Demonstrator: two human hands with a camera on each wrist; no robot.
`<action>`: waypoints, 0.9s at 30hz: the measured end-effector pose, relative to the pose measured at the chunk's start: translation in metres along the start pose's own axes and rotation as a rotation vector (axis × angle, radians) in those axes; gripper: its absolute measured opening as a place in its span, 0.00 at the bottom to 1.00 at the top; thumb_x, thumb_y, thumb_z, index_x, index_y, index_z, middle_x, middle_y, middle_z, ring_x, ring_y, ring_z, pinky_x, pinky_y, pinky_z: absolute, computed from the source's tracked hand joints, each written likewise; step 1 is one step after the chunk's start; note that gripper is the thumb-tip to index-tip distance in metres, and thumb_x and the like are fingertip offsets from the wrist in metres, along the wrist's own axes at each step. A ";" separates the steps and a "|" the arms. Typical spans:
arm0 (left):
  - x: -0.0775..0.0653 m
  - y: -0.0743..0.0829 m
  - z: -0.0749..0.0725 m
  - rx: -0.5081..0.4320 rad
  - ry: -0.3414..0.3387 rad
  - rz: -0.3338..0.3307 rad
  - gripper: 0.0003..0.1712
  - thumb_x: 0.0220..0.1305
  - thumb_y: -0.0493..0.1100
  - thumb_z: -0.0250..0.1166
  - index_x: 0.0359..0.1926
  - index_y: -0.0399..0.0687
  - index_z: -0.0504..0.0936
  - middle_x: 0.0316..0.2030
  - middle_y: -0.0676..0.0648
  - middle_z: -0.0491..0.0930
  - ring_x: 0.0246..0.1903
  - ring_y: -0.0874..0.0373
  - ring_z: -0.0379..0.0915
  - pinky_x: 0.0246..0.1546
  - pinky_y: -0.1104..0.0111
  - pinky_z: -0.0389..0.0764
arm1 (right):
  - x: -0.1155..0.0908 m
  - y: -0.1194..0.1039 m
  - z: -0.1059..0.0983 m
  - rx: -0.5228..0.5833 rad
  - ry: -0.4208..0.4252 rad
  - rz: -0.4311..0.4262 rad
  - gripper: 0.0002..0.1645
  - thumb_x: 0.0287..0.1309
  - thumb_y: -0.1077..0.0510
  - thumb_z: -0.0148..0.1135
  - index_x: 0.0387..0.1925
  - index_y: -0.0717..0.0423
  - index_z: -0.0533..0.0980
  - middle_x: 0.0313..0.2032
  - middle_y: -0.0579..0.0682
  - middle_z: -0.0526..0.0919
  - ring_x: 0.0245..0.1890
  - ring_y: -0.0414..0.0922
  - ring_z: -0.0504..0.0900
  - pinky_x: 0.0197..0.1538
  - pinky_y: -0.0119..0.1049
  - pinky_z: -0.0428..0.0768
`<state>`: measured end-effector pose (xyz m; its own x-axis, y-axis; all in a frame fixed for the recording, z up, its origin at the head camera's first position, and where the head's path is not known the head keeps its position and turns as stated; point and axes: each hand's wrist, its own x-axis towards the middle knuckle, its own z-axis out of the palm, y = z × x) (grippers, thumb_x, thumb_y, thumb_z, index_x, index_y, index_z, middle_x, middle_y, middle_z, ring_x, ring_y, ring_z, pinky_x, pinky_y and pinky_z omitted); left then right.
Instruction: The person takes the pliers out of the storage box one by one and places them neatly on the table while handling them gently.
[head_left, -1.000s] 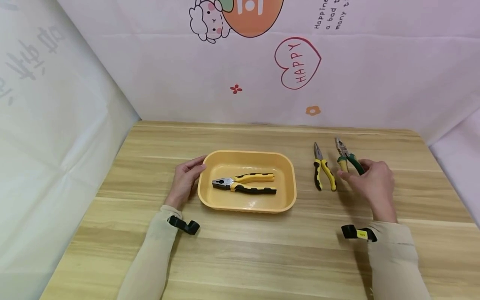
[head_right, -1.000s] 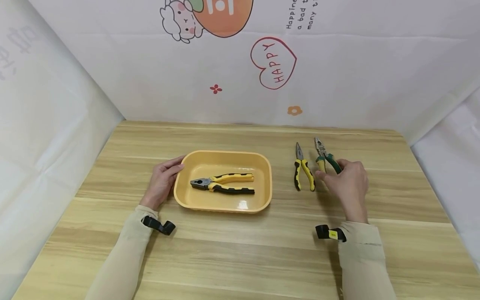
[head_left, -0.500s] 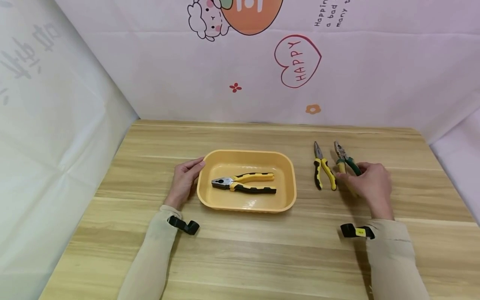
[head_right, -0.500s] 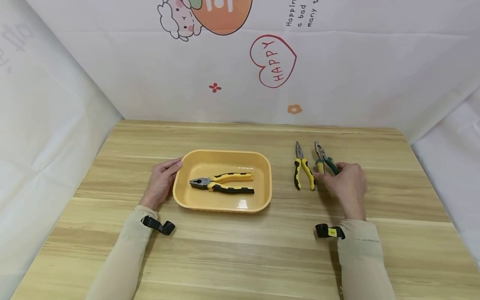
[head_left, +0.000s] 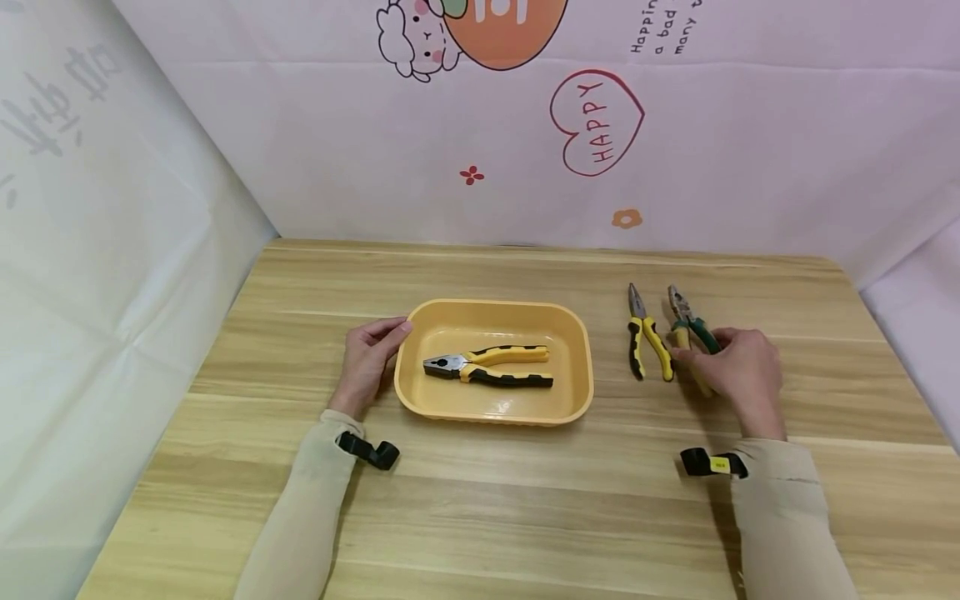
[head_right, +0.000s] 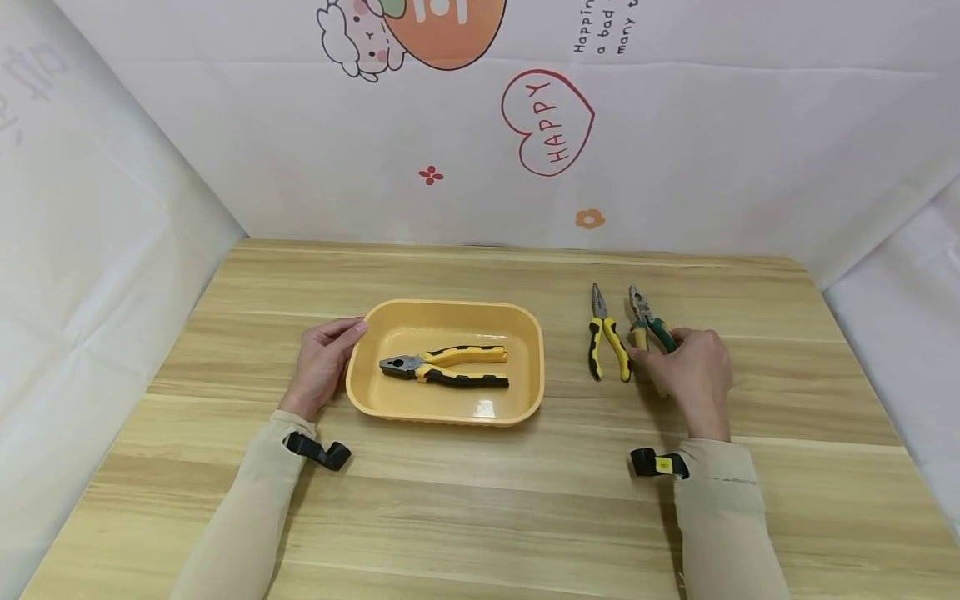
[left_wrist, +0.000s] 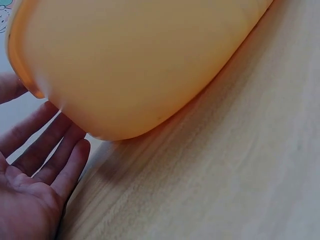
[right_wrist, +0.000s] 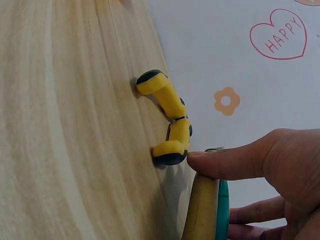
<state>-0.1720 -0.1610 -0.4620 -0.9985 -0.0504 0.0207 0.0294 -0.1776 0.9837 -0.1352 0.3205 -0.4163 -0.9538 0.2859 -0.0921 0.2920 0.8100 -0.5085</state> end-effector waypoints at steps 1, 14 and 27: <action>0.000 0.000 0.000 -0.001 -0.001 0.004 0.19 0.67 0.33 0.67 0.51 0.18 0.79 0.41 0.44 0.87 0.40 0.59 0.82 0.46 0.68 0.84 | 0.000 0.000 0.000 -0.001 0.000 0.002 0.48 0.55 0.36 0.71 0.58 0.74 0.75 0.51 0.71 0.79 0.46 0.64 0.75 0.34 0.47 0.73; 0.000 -0.001 0.000 -0.026 0.001 0.021 0.19 0.65 0.32 0.68 0.50 0.17 0.79 0.39 0.44 0.86 0.39 0.58 0.82 0.43 0.70 0.85 | 0.001 0.003 0.002 -0.021 0.008 0.024 0.46 0.54 0.35 0.71 0.55 0.72 0.77 0.47 0.69 0.81 0.39 0.60 0.77 0.27 0.41 0.71; 0.001 -0.001 -0.001 -0.034 -0.006 0.004 0.19 0.66 0.34 0.68 0.51 0.18 0.79 0.38 0.46 0.86 0.39 0.58 0.84 0.43 0.68 0.85 | 0.005 0.005 0.002 -0.038 0.007 0.042 0.47 0.55 0.33 0.70 0.55 0.72 0.77 0.47 0.69 0.81 0.37 0.58 0.78 0.24 0.38 0.71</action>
<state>-0.1726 -0.1616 -0.4627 -0.9986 -0.0457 0.0258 0.0349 -0.2111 0.9768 -0.1384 0.3250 -0.4210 -0.9400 0.3241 -0.1066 0.3348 0.8160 -0.4712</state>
